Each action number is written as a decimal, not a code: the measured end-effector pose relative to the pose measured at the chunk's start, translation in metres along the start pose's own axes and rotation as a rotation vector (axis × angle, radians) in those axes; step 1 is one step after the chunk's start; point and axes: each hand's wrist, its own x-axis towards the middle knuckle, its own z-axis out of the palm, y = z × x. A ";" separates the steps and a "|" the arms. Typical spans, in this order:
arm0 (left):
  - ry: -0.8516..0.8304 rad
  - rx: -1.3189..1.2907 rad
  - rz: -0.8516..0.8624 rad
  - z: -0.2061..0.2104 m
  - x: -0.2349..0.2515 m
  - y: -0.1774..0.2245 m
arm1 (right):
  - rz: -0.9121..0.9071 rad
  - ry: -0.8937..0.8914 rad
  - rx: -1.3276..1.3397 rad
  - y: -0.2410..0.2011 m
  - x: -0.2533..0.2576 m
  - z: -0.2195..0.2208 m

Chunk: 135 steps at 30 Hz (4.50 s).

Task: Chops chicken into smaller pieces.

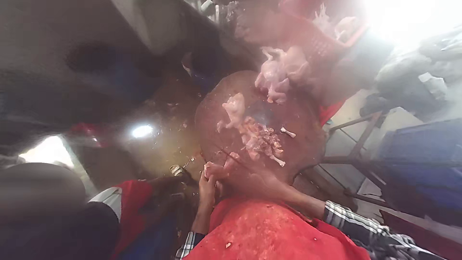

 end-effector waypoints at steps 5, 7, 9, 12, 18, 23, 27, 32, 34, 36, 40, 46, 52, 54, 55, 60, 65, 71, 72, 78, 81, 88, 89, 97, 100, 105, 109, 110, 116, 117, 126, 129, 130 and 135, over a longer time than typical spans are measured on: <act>-0.106 0.064 0.085 0.000 -0.019 0.010 | 0.136 -0.088 -0.040 0.042 0.021 0.016; -0.294 0.037 0.160 0.008 -0.020 0.025 | 0.104 -0.055 0.025 0.018 0.015 -0.004; -0.474 0.026 0.272 0.003 -0.015 0.016 | -0.047 -0.015 0.102 -0.009 0.011 -0.002; -0.512 -0.163 0.331 0.006 -0.010 0.001 | -0.193 -0.045 0.123 -0.010 0.016 0.007; -0.139 -0.057 0.034 -0.002 -0.037 0.004 | 0.062 -0.105 0.018 0.025 0.015 0.009; -0.049 -0.081 -0.079 -0.006 -0.041 -0.020 | -0.091 -0.121 0.142 0.011 0.014 0.030; 0.005 -0.159 0.037 -0.004 -0.028 -0.022 | 0.188 -0.294 0.176 0.069 0.011 0.046; -0.215 0.001 0.018 0.001 -0.002 0.037 | 0.326 -0.036 0.147 0.076 0.003 0.006; -0.310 0.396 -0.002 0.010 0.021 0.043 | 0.189 0.045 0.096 0.035 0.007 -0.019; -0.243 0.695 0.022 0.021 0.035 0.031 | -0.018 0.094 0.139 -0.010 0.011 -0.031; -0.193 0.911 0.141 0.028 0.033 0.024 | -0.103 0.062 0.121 0.000 0.020 -0.001; -0.152 0.821 -0.023 0.020 0.007 0.013 | 0.097 -0.090 0.075 0.030 0.022 0.010; -0.163 0.721 -0.063 0.034 -0.018 -0.013 | -0.048 -0.021 0.282 0.032 0.014 0.043; -0.153 0.854 -0.030 0.034 -0.018 -0.008 | 0.180 -0.174 0.161 0.061 0.017 0.044; -0.144 0.907 -0.002 0.032 -0.014 -0.004 | 0.235 -0.174 0.098 0.063 0.017 0.039; -0.122 0.895 0.120 0.008 0.001 0.007 | -0.053 -0.036 0.111 0.007 -0.001 0.016; -0.121 0.991 0.092 0.008 -0.004 0.007 | 0.136 -0.227 0.000 0.051 0.021 0.023; -0.077 0.816 0.112 0.014 -0.024 -0.030 | -0.052 -0.088 0.196 -0.001 -0.003 0.019; -0.060 0.818 0.124 0.015 -0.026 -0.033 | -0.066 -0.097 0.233 0.003 -0.005 0.028; -0.102 0.664 0.133 0.020 -0.014 -0.016 | 0.243 -0.212 0.003 0.051 0.009 0.036; -0.100 0.038 0.271 0.014 -0.015 0.005 | 0.195 -0.132 0.063 0.018 0.009 0.034; -0.334 0.722 0.249 0.028 -0.010 0.006 | 0.377 -0.244 0.628 0.039 0.053 0.072; -0.413 0.769 0.264 0.041 -0.005 0.002 | 0.404 -0.206 0.722 0.046 0.045 0.069; -0.458 0.723 0.467 0.132 0.104 0.102 | 0.383 0.113 0.076 0.087 -0.031 -0.013; -0.300 1.139 0.583 0.136 0.159 0.119 | 0.271 -0.168 -0.104 0.120 -0.065 -0.033; -0.211 1.400 0.564 0.156 0.192 0.104 | 0.187 -0.262 -0.110 0.124 -0.053 -0.043; -0.149 0.962 0.491 0.126 0.148 0.167 | 0.310 -0.110 -0.010 0.135 -0.031 -0.051; -0.124 0.896 0.484 0.113 0.130 0.185 | 0.327 -0.033 0.044 0.141 -0.028 -0.046; -0.275 0.455 0.243 0.073 0.035 0.228 | 0.320 0.113 0.136 0.153 -0.021 -0.019; -0.304 0.335 0.170 0.068 0.026 0.221 | 0.324 0.107 0.131 0.150 -0.021 -0.022; -0.176 0.302 0.120 0.023 0.005 0.083 | -0.079 0.295 0.281 -0.007 -0.004 -0.062; -0.100 0.410 0.075 0.020 0.008 0.072 | -0.404 0.326 0.361 -0.085 -0.001 -0.078; -0.108 0.432 0.075 0.019 0.008 0.073 | -0.516 0.351 0.362 -0.098 0.004 -0.071; -0.111 0.506 0.077 0.016 0.003 0.083 | -0.188 0.083 -0.097 -0.012 0.042 -0.002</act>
